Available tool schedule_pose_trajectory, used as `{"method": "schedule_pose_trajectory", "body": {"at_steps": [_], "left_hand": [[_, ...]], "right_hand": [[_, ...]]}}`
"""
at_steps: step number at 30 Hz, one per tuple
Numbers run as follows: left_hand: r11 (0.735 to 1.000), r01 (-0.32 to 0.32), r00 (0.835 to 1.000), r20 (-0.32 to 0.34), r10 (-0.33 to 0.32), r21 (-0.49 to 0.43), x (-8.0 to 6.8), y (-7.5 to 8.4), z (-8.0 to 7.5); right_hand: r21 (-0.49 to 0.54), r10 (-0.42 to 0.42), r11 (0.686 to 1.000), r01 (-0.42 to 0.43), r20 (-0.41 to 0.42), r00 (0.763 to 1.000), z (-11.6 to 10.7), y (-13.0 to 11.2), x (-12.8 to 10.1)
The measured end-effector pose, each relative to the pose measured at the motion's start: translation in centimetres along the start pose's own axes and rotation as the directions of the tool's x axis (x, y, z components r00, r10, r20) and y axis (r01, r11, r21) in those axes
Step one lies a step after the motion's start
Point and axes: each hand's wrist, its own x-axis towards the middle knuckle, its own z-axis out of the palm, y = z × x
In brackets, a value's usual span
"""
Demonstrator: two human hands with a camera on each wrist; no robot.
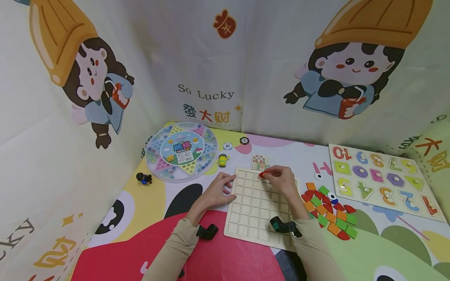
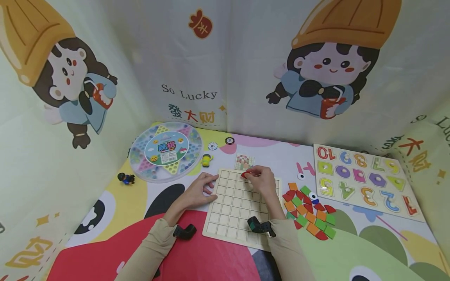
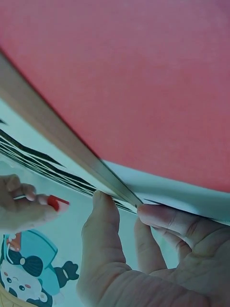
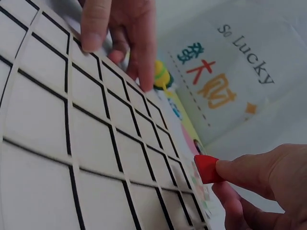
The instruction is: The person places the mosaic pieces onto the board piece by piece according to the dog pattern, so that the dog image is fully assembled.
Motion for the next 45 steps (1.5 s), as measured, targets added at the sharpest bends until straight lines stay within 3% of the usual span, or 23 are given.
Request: {"method": "schedule_pose_trajectory", "body": {"at_steps": [6,15,26,38,45], "left_hand": [[1.000,0.017,1.000,0.006,-0.017,0.003,0.0,0.1,0.0],[1.000,0.008,1.000,0.014,-0.008,-0.005,0.0,0.2,0.3],[1.000,-0.009,1.000,0.017,0.009,0.011,0.0,0.3,0.1],[1.000,0.012,1.000,0.012,-0.012,0.012,-0.1,0.2,-0.2],[1.000,0.002,1.000,0.009,-0.002,0.004,0.0,0.2,-0.1]], "right_hand": [[0.033,-0.056,0.998,0.054,0.050,0.997,1.9,-0.5,0.4],[-0.079,-0.073,0.994,0.077,0.060,0.996,3.5,-0.7,1.0],[-0.224,-0.131,0.964,0.144,0.068,0.989,3.7,-0.6,1.1],[-0.256,-0.192,0.947,0.194,0.031,0.981,4.3,-0.9,0.8],[-0.242,-0.197,0.951,0.195,0.018,0.980,3.2,-0.5,0.7]]}}
